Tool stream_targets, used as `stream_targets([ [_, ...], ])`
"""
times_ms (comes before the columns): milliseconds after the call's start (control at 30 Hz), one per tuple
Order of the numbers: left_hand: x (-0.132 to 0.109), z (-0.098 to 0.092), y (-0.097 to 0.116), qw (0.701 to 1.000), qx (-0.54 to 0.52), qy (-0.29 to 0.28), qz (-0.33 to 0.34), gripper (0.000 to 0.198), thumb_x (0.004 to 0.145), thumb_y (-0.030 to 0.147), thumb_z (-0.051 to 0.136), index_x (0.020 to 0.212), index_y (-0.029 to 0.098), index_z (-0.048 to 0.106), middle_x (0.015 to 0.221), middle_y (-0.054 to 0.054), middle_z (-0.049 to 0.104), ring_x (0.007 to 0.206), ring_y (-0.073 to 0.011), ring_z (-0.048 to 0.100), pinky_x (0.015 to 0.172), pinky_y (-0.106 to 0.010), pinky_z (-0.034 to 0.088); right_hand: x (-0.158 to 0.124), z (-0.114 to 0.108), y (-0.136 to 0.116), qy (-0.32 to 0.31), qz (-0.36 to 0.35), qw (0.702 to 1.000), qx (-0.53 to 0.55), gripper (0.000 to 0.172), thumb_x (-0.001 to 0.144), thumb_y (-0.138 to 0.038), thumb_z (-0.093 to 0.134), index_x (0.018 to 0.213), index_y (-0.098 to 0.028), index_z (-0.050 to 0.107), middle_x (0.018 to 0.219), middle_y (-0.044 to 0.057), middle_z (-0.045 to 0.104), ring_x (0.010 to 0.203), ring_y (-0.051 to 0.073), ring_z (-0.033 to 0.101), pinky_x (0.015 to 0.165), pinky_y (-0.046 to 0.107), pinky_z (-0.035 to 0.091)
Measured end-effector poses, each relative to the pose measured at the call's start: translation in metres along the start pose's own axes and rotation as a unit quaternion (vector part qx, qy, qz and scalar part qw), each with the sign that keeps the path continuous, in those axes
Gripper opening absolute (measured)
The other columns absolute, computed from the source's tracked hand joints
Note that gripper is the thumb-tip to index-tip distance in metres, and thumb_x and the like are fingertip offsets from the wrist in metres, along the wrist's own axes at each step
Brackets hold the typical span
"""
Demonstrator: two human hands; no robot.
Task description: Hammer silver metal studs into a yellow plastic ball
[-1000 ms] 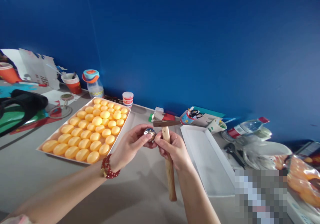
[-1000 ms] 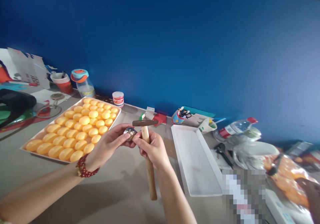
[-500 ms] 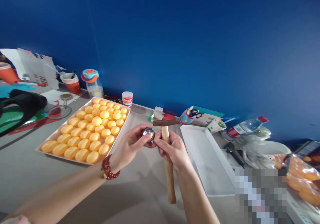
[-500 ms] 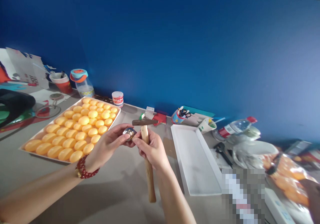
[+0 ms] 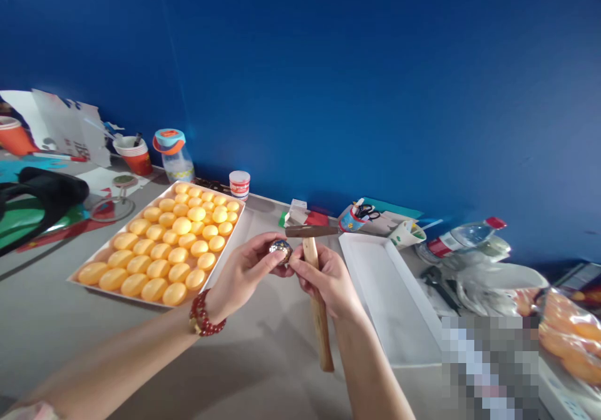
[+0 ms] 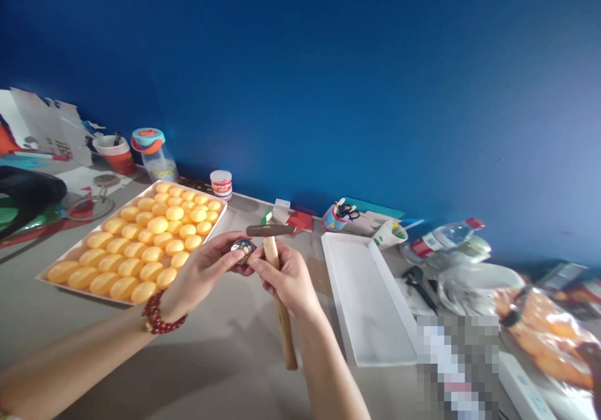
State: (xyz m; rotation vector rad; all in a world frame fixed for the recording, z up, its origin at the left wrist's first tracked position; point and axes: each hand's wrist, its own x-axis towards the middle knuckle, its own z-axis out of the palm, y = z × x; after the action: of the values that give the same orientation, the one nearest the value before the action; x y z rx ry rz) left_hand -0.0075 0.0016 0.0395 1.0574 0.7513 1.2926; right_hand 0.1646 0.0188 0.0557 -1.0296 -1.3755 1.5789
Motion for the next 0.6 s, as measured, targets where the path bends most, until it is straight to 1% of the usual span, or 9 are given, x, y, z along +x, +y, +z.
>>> stream_targets([
  [167, 0.001, 0.000, 0.000, 1.000, 0.005, 0.000, -0.005, 0.030, 0.087, 0.029, 0.062, 0.114, 0.016, 0.059, 0.096, -0.005, 0.071, 0.076, -0.0161, 0.070, 0.076, -0.031, 0.060, 0.000, 0.001, -0.001, 0.002, -0.007, 1.000, -0.017, 0.017, 0.081, -0.032, 0.068, 0.082, -0.018, 0.058, 0.065, 0.000, 0.065, 0.042, 0.005, 0.041, 0.040, 0.017, 0.028],
  [333, 0.000, 0.003, 0.001, 1.000, 0.011, 0.015, -0.003, 0.030, 0.087, 0.030, 0.063, 0.113, 0.015, 0.060, 0.096, -0.006, 0.071, 0.077, -0.0168, 0.070, 0.076, -0.031, 0.060, -0.001, 0.004, -0.003, 0.009, -0.018, 0.999, -0.042, 0.016, 0.082, -0.031, 0.066, 0.081, -0.018, 0.057, 0.065, -0.001, 0.064, 0.042, 0.005, 0.041, 0.040, 0.017, 0.029],
  [533, -0.001, 0.004, 0.003, 1.000, 0.010, 0.022, -0.001, 0.032, 0.086, 0.031, 0.064, 0.114, 0.015, 0.060, 0.100, -0.007, 0.071, 0.085, -0.0193, 0.069, 0.078, -0.032, 0.061, -0.003, 0.009, -0.005, 0.025, -0.037, 0.997, -0.070, 0.015, 0.082, -0.031, 0.064, 0.081, -0.018, 0.056, 0.062, -0.003, 0.059, 0.043, 0.006, 0.041, 0.039, 0.017, 0.031],
  [600, -0.001, 0.003, 0.002, 1.000, 0.011, 0.024, 0.000, 0.031, 0.086, 0.031, 0.064, 0.113, 0.015, 0.061, 0.099, -0.006, 0.071, 0.084, -0.0188, 0.069, 0.078, -0.032, 0.061, -0.004, 0.010, -0.006, 0.032, -0.044, 0.995, -0.082, 0.015, 0.082, -0.031, 0.064, 0.080, -0.018, 0.056, 0.061, -0.003, 0.058, 0.043, 0.006, 0.041, 0.039, 0.017, 0.032],
])
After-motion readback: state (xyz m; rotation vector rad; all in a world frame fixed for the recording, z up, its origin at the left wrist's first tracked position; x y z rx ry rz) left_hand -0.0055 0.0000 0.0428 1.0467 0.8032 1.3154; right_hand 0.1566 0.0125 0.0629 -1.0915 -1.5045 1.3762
